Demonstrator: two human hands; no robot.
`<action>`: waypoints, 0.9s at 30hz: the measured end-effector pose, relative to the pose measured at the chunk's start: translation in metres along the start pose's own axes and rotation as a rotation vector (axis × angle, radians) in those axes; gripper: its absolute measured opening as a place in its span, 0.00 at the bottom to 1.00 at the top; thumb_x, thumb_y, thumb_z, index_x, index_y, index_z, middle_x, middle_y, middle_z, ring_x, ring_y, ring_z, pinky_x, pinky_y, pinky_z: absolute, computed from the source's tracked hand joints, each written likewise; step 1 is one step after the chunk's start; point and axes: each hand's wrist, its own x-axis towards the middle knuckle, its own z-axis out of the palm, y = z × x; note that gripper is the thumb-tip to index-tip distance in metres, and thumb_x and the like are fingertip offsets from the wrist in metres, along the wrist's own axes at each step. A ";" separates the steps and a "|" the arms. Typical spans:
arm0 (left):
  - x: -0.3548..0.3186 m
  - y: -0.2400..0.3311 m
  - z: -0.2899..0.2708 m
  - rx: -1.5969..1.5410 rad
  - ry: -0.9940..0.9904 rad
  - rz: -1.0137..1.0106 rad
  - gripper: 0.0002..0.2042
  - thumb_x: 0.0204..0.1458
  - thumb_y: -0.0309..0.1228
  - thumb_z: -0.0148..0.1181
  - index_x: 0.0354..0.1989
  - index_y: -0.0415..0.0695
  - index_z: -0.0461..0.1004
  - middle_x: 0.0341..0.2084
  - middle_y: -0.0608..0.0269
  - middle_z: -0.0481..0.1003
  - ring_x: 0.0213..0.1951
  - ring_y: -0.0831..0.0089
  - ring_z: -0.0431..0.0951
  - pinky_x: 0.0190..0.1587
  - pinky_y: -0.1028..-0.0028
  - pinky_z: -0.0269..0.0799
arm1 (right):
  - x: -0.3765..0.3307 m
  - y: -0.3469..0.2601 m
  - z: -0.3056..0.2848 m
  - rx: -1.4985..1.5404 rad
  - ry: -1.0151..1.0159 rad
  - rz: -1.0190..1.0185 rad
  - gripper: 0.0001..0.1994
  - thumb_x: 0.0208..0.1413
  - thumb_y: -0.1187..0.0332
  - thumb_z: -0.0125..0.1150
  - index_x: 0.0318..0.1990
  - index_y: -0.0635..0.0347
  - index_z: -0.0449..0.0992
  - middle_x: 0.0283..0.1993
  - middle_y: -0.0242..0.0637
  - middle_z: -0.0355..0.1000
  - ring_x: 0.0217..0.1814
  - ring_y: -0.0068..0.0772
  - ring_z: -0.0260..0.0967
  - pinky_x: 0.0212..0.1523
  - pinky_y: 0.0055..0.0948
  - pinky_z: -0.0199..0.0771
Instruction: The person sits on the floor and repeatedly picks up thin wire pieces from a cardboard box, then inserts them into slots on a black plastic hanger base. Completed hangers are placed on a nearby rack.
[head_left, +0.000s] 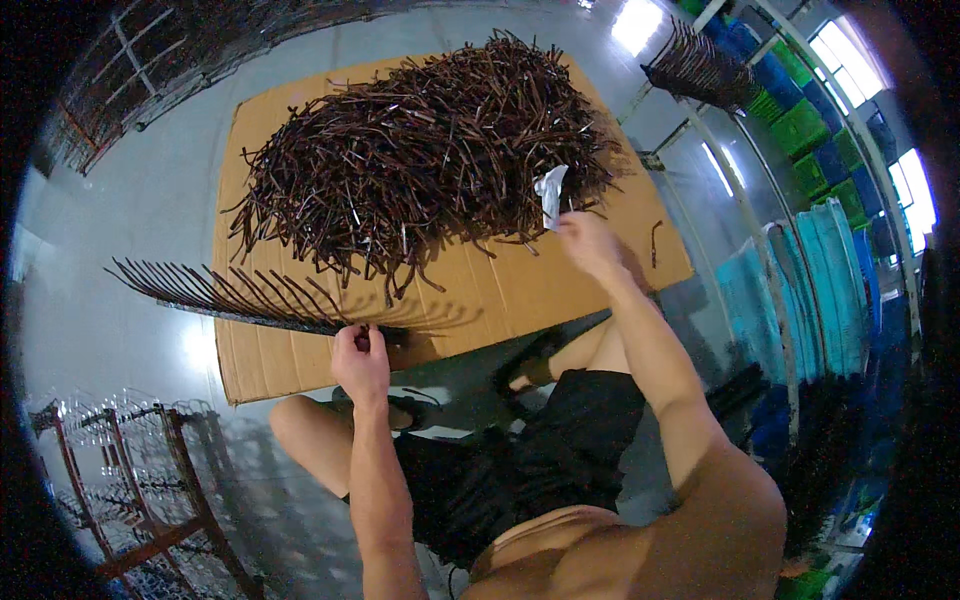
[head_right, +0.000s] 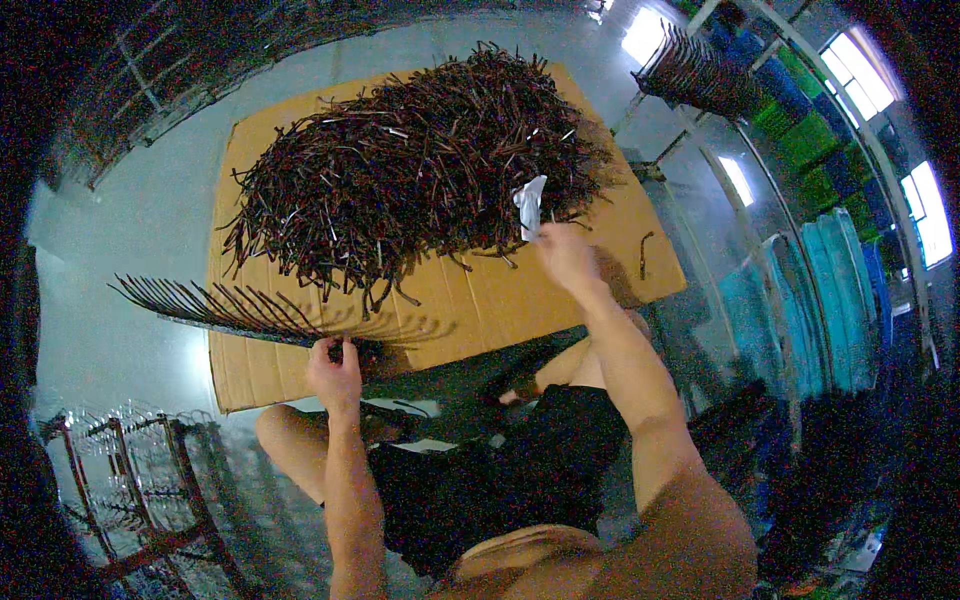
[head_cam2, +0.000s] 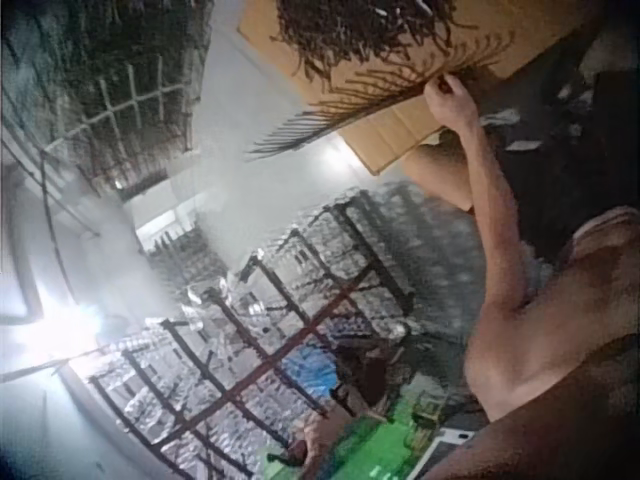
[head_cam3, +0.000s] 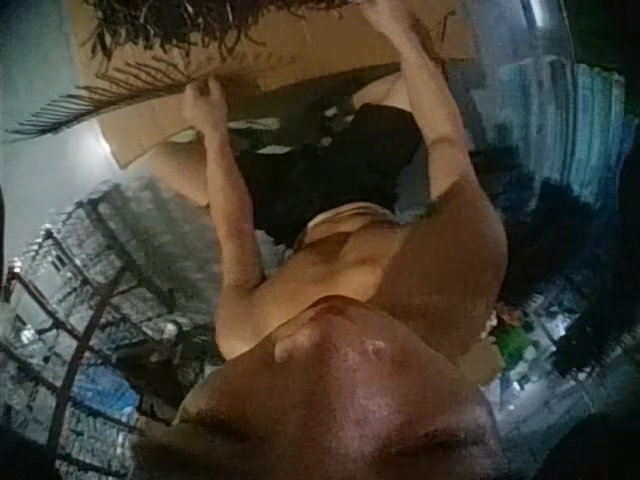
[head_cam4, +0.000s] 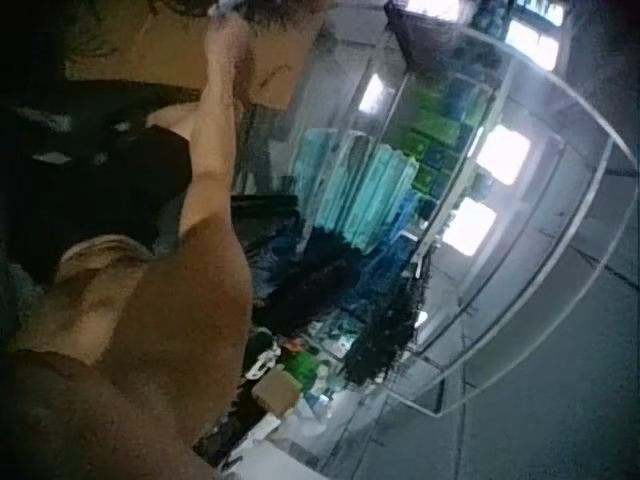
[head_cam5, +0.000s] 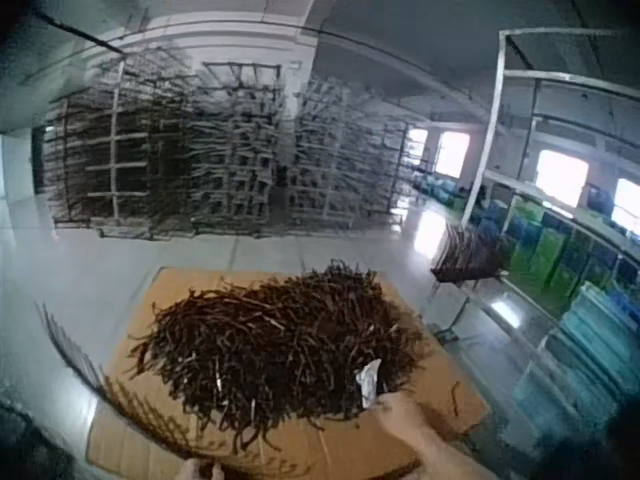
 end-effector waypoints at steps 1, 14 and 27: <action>0.000 -0.003 0.002 -0.017 -0.011 -0.018 0.09 0.48 0.30 0.63 0.31 0.38 0.74 0.25 0.56 0.74 0.26 0.60 0.75 0.31 0.67 0.71 | 0.002 -0.028 0.012 0.106 -0.029 -0.087 0.12 0.55 0.65 0.57 0.43 0.62 0.74 0.45 0.46 0.71 0.45 0.45 0.72 0.42 0.41 0.72; 0.000 0.001 -0.003 -0.037 -0.025 0.027 0.08 0.49 0.29 0.62 0.33 0.38 0.74 0.28 0.55 0.74 0.29 0.59 0.76 0.34 0.67 0.72 | 0.002 -0.100 0.052 -0.189 -0.249 -0.153 0.09 0.52 0.68 0.58 0.39 0.62 0.72 0.41 0.46 0.70 0.43 0.53 0.70 0.41 0.46 0.71; 0.003 -0.001 -0.002 -0.030 -0.040 0.016 0.10 0.48 0.31 0.63 0.35 0.38 0.75 0.31 0.52 0.77 0.33 0.56 0.77 0.35 0.66 0.72 | -0.036 -0.153 0.078 -0.079 -0.221 -0.032 0.14 0.53 0.65 0.58 0.46 0.57 0.69 0.47 0.52 0.69 0.48 0.57 0.68 0.47 0.48 0.70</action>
